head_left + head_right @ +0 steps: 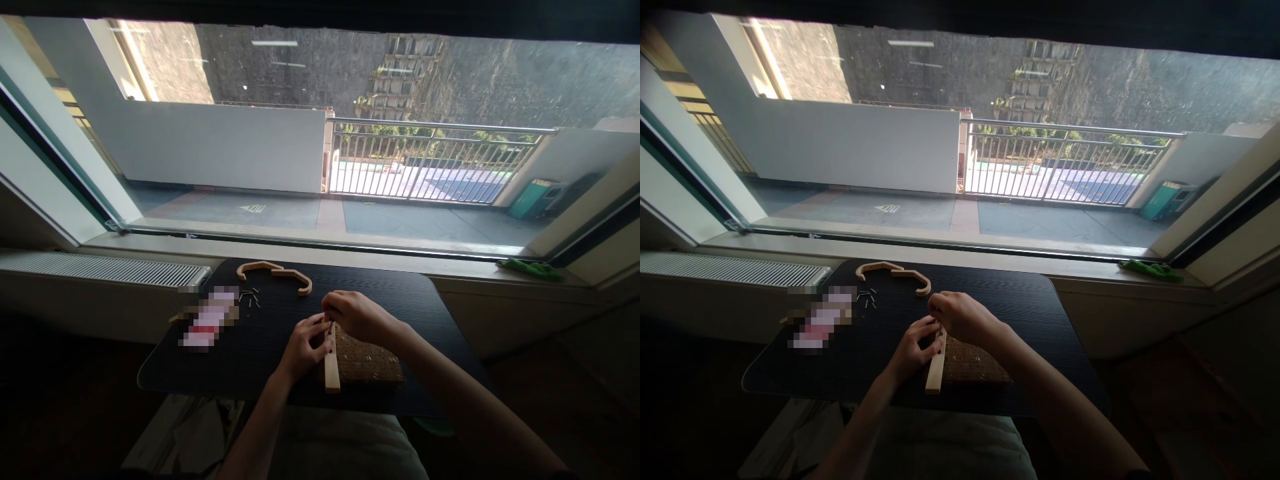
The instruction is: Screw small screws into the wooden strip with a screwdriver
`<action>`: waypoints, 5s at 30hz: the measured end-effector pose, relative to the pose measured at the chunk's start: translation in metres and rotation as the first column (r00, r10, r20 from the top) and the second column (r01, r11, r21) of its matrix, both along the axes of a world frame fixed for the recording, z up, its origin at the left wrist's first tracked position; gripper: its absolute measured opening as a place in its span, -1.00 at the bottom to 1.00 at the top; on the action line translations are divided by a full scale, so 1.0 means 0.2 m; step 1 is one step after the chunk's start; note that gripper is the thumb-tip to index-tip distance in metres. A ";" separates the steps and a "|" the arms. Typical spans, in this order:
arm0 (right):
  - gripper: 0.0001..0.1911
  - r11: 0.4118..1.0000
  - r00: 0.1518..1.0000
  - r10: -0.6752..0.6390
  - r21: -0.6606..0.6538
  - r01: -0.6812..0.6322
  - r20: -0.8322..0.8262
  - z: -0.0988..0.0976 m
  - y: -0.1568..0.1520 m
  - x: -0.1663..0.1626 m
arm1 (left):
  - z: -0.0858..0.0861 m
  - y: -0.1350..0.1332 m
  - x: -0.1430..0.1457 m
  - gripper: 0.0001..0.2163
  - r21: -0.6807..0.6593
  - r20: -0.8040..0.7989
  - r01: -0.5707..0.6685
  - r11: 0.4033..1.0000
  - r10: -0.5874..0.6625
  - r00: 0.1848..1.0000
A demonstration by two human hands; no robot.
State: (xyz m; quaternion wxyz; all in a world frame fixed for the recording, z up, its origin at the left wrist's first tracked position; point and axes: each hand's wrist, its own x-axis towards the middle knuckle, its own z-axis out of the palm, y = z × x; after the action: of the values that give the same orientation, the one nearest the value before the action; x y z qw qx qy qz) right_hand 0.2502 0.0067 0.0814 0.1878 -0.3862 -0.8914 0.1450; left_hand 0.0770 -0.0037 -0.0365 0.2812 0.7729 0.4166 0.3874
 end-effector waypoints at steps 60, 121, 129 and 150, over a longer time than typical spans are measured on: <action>-0.89 0.991 0.994 -0.107 -0.079 0.107 0.005 0.02 -0.04 -0.05 | 0.00 0.00 0.00 -0.82 -0.020 0.005 0.020 1.000 -0.020 1.000; -0.81 0.988 0.989 -0.144 -0.069 0.141 -0.044 -0.03 -0.05 -0.10 | 0.01 0.00 0.00 -0.84 -0.070 0.016 0.027 0.997 -0.026 1.000; -0.82 0.988 0.989 -0.141 -0.069 0.138 -0.041 -0.03 -0.05 -0.10 | 0.02 -0.01 0.00 -0.85 -0.049 0.033 0.037 0.998 -0.035 0.999; -0.88 0.987 0.987 -0.157 -0.043 0.158 0.021 -0.01 -0.04 -0.09 | 0.04 -0.01 0.00 -0.91 -0.029 0.009 0.025 0.999 -0.025 1.000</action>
State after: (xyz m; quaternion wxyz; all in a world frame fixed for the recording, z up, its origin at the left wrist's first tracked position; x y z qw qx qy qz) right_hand 0.2318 -0.0012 0.0797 0.1823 -0.4607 -0.8563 0.1461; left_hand 0.0773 -0.0065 -0.0275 0.2990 0.7721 0.4115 0.3810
